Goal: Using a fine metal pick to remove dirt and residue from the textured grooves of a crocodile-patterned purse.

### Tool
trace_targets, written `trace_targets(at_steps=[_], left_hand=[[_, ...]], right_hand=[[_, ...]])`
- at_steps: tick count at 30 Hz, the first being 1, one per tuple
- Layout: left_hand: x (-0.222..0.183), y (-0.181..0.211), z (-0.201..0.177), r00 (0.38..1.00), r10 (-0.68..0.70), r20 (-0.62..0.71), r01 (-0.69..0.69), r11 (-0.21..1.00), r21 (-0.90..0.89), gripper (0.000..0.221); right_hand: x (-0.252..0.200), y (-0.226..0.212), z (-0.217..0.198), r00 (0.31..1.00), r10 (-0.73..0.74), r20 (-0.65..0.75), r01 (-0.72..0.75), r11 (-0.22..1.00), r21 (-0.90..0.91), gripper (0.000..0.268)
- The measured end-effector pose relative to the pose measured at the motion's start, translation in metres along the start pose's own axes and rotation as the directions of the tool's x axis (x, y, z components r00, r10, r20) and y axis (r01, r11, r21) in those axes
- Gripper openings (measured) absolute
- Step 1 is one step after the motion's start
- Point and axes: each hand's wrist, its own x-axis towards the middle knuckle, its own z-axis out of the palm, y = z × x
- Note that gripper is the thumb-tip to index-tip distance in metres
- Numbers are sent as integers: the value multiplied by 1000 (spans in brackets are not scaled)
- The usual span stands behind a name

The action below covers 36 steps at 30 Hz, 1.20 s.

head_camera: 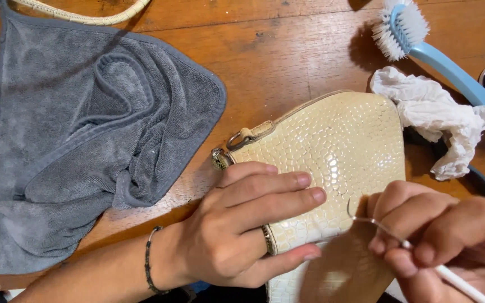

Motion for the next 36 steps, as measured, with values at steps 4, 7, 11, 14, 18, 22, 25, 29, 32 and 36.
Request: trace_targets(at_steps=[4,7,11,14,18,22,25,29,32,36], left_hand=[[-1,1,-1,1000,17,5,-17,1000,8,50],[-1,0,-1,1000,15,1,-15,1000,-3,54],[-2,-1,0,1000,22,-2,-22,1000,-20,56],[-2,-1,2,1000,22,-6,-22,1000,-21,56],[-1,0,3,1000,26,0,-26,1000,-13,56],[-3,1,5,1000,24,-6,-24,1000,0,54],[-3,1,5,1000,19,-8,-19,1000,-4,54],[-4,0,5,1000,23,-8,-23,1000,-11,52],[-4,1,5,1000,13,-8,-13,1000,-10,52],[-3,1,3,1000,11,-5,-11,1000,-20,53]], right_hand=[[19,11,-27,889,-169,426,136,985,106,7],[16,6,-23,945,-96,312,63,991,116,18],[7,19,-26,940,-142,309,150,989,-2,11],[0,15,-11,984,-128,123,138,988,-74,11],[4,12,-8,985,-129,113,146,977,-156,21],[9,12,-8,978,-142,150,168,969,-181,24],[10,12,-7,975,-143,170,173,968,-180,24],[8,16,-8,980,-132,149,157,971,-178,23],[5,19,-7,980,-145,133,166,972,-164,23],[3,22,-6,981,-158,111,174,974,-144,21]])
